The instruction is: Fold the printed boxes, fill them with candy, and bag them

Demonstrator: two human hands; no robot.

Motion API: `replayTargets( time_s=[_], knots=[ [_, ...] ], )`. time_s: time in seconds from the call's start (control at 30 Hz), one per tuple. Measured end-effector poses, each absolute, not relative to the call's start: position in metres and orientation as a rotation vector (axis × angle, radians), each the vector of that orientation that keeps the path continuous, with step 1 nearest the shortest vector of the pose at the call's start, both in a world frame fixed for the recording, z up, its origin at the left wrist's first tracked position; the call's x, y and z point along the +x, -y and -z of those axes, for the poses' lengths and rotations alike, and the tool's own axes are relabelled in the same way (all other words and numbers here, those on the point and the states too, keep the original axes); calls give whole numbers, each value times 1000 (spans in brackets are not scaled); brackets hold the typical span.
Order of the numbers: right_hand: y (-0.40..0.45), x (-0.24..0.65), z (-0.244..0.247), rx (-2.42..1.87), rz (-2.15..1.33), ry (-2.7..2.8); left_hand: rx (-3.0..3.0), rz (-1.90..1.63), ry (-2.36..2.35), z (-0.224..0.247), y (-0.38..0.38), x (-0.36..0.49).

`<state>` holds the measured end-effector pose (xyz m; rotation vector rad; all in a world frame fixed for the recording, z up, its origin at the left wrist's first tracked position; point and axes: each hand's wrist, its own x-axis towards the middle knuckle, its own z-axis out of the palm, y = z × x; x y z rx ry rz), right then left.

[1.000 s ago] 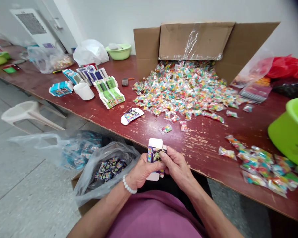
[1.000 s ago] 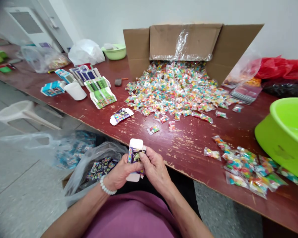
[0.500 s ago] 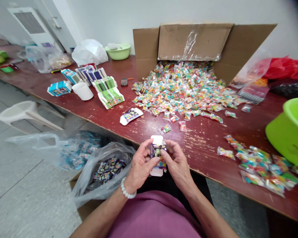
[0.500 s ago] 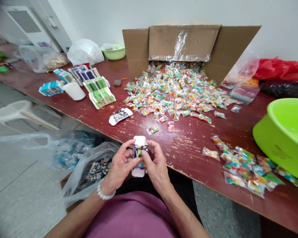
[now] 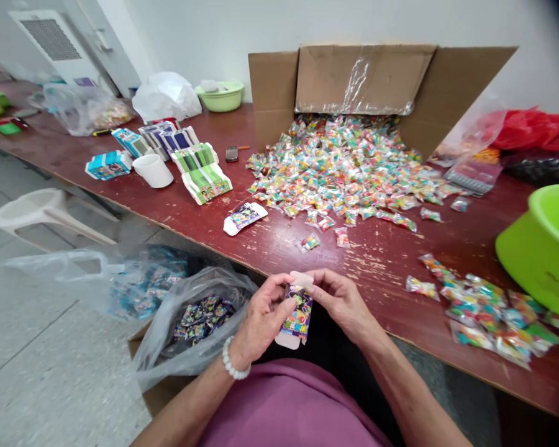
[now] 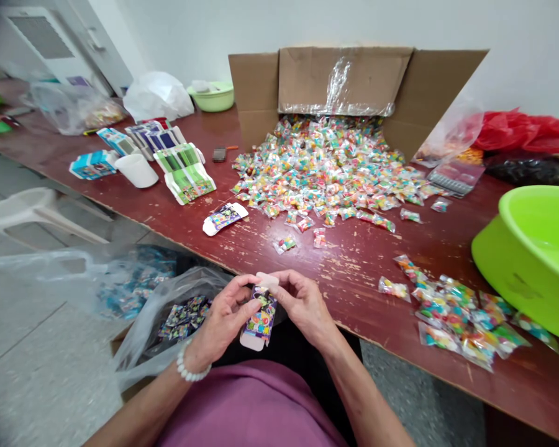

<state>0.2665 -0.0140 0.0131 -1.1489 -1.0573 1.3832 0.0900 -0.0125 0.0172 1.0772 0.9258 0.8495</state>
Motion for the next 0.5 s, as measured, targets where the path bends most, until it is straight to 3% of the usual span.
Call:
replayTargets(
  time_s=[0.1,0.3,0.5],
  knots=[
    [17,267,-12,-1196,-1267,1195,902,-852,-909,-20,14,89],
    [22,263,-15,-1231,-1071,1423,661,-526,-797,-16,13,91],
    [18,262,-17,-1251,-1327,1281,798,-567,-922,-12,12,98]
  ],
)
